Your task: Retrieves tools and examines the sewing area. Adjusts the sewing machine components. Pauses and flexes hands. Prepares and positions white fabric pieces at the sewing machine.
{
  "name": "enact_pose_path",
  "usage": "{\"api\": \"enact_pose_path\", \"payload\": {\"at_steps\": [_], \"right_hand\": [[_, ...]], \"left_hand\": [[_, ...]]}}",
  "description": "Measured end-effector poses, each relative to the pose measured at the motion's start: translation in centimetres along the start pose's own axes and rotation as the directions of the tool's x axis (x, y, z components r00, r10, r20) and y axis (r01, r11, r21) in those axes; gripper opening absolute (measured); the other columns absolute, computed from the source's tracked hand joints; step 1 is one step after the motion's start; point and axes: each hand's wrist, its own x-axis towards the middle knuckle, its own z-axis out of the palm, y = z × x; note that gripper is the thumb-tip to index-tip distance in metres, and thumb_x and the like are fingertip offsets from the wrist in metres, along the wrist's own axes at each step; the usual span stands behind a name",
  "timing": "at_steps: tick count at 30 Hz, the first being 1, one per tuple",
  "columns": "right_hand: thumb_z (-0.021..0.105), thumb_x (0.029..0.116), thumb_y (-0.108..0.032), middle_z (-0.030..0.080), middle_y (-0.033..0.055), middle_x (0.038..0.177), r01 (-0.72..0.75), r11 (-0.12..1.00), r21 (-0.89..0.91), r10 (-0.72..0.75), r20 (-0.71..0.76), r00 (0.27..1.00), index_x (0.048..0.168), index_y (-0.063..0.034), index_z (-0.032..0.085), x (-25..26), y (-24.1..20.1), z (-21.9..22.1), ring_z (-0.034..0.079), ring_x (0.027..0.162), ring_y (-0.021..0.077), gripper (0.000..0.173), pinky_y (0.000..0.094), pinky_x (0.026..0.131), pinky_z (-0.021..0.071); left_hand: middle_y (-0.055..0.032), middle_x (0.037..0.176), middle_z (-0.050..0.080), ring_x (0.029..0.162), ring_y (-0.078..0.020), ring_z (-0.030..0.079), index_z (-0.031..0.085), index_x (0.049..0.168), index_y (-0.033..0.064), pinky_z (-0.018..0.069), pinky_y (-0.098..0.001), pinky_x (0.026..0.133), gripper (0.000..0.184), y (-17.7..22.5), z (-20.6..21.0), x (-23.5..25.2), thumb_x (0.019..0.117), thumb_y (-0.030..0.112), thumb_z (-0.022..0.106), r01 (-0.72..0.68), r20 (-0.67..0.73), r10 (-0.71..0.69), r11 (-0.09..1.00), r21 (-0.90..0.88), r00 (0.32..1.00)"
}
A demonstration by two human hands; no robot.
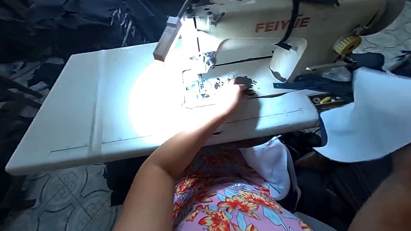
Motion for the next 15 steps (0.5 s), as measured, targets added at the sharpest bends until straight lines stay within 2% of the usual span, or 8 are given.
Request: {"api": "enact_pose_path", "payload": {"at_steps": [3,5,7,9,10,12,13,15], "right_hand": [[0.066,0.0873,-0.009,0.069,-0.0186,0.11,-0.155,0.961,0.23,0.033,0.46,0.887,0.128,-0.0277,0.049,0.4,-3.0,3.7,0.067,0.099,-0.0032,0.048,0.0194,0.085,0.058],[0.07,0.0872,-0.011,0.073,-0.0191,0.105,-0.296,0.883,0.364,-0.001,0.631,0.775,0.129,-0.037,0.053,-0.3,-4.4,6.8,0.07,0.091,-0.0021,0.052,0.0182,0.079,0.0601],[0.072,0.0883,-0.013,0.075,-0.0167,0.103,-0.346,0.819,0.458,-0.072,0.68,0.729,0.127,-0.0351,0.058,-0.5,-5.9,9.4,0.072,0.088,-0.0014,0.047,0.0166,0.077,0.0604],[0.074,0.0898,-0.016,0.074,-0.0168,0.107,-0.268,0.823,0.501,-0.136,0.631,0.764,0.124,-0.0298,0.063,-0.1,-7.2,11.6,0.071,0.092,-0.0025,0.039,0.0152,0.08,0.0596],[0.072,0.0919,-0.016,0.072,-0.0159,0.113,-0.182,0.846,0.501,-0.17,0.577,0.799,0.123,-0.0261,0.065,0.1,-8.0,12.6,0.069,0.098,-0.002,0.033,0.0161,0.084,0.0584],[0.064,0.0977,-0.017,0.061,-0.0118,0.128,-0.041,0.844,0.535,-0.274,0.494,0.825,0.124,-0.0219,0.066,0.4,-9.9,14.1,0.06,0.114,0.0023,0.027,0.0223,0.096,0.0533],[0.06,0.1009,-0.023,0.058,-0.0136,0.127,-0.065,0.789,0.611,-0.308,0.484,0.819,0.125,-0.0252,0.067,0.3,-11.5,14.3,0.057,0.117,0.0022,0.025,0.0232,0.098,0.0509],[0.054,0.1039,-0.029,0.061,-0.0178,0.111,-0.341,0.531,0.776,-0.346,0.565,0.749,0.119,-0.0278,0.069,-0.4,-15.5,14.2,0.057,0.105,-0.0035,0.022,0.0197,0.095,0.05]], "left_hand": [[-0.0248,0.158,0.042,0.147,-0.0366,0.04,0.051,0.147,-0.0031,0.033,-0.0545,0.12,0.065,2.1,-0.8,-1.2,0.0957,0.032,0.069,-0.321,-0.138,0.292,0.898,-0.301,0.946],[-0.0266,0.152,0.047,0.143,-0.0302,0.047,0.037,0.152,-0.012,0.038,-0.0446,0.118,0.074,4.5,-2.6,-3.9,0.0952,0.026,0.066,-0.479,-0.122,0.501,0.685,-0.549,0.857],[-0.0206,0.129,0.067,0.117,-0.0195,0.066,0.043,0.148,-0.0112,0.0539,-0.0362,0.1,0.071,5.4,-4.4,-6.9,0.0892,0.018,0.071,-0.453,-0.018,0.594,0.595,-0.664,0.804],[-0.0128,0.092,0.073,0.082,-0.0093,0.069,0.065,0.12,-0.0107,0.0587,-0.0264,0.075,0.039,4.4,-5.5,-8.9,0.087,0.008,0.075,-0.458,-0.03,0.59,0.593,-0.663,0.807],[-0.0089,0.081,0.071,0.074,-0.0049,0.066,0.07,0.102,-0.0086,0.0555,-0.0217,0.069,0.019,3.4,-6.1,-9.9,0.0875,0.003,0.072,-0.431,-0.067,0.518,0.626,-0.65,0.853],[-0.0019,0.075,0.068,0.067,0.0011,0.063,0.069,0.092,-0.005,0.0545,-0.0169,0.064,0.006,0.9,-7.5,-12.3,0.0923,0.001,0.067,-0.184,-0.109,0.15,0.711,-0.679,0.983],[0.0012,0.072,0.069,0.062,0.0014,0.064,0.069,0.091,-0.0017,0.0561,-0.018,0.06,0.008,-0.5,-8.0,-13.2,0.0943,0.005,0.068,0.02,-0.114,-0.141,0.711,-0.703,0.984],[0.0021,0.074,0.07,0.063,-0.0005,0.064,0.07,0.092,0.0025,0.0555,-0.0216,0.061,0.012,-4.3,-8.2,-14.2,0.0941,0.014,0.073,0.275,-0.198,-0.547,0.661,-0.698,0.813]]}}
